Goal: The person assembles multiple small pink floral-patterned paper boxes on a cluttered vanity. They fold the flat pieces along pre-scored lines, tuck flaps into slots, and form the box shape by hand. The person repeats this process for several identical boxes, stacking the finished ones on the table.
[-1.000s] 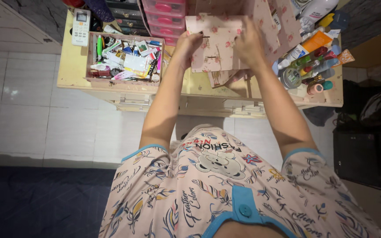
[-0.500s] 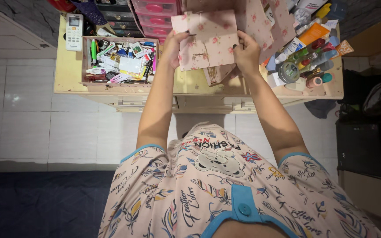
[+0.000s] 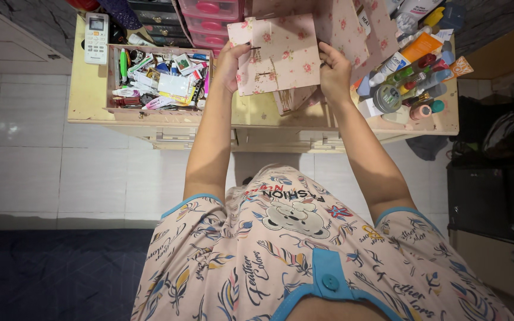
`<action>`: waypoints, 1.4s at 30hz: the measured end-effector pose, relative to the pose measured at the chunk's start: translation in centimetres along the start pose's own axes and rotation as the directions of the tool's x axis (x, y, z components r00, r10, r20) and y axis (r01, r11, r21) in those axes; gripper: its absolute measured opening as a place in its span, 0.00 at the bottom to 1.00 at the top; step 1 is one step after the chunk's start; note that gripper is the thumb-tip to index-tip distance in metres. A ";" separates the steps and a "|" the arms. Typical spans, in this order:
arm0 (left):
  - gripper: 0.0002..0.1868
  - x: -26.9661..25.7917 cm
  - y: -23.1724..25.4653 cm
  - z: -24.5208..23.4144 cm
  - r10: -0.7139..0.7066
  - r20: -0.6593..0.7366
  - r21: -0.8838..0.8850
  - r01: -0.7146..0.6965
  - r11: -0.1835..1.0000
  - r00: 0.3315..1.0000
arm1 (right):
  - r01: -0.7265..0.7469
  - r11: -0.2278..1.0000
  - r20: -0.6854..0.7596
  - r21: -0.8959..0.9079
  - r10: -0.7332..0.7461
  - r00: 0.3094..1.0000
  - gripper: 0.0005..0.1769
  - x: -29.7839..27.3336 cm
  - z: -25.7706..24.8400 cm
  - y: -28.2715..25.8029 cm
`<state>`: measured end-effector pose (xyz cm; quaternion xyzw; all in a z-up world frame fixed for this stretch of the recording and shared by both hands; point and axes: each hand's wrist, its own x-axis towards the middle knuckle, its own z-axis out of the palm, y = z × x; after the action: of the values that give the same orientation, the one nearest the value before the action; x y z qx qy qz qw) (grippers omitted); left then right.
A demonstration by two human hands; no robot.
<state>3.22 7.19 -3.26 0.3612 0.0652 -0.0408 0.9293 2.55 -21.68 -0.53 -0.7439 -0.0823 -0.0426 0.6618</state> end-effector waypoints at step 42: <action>0.07 -3.3 7.9 7.8 0.153 0.290 0.566 -0.298 0.769 0.945 | 0.252 0.953 0.114 -0.170 -0.235 0.965 0.39 -3.0 -1.3 -6.8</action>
<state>1.63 7.83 8.26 0.6358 -0.1017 0.0121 0.7650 -1.58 -22.40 5.71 -0.7869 -0.1995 -0.0967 0.5759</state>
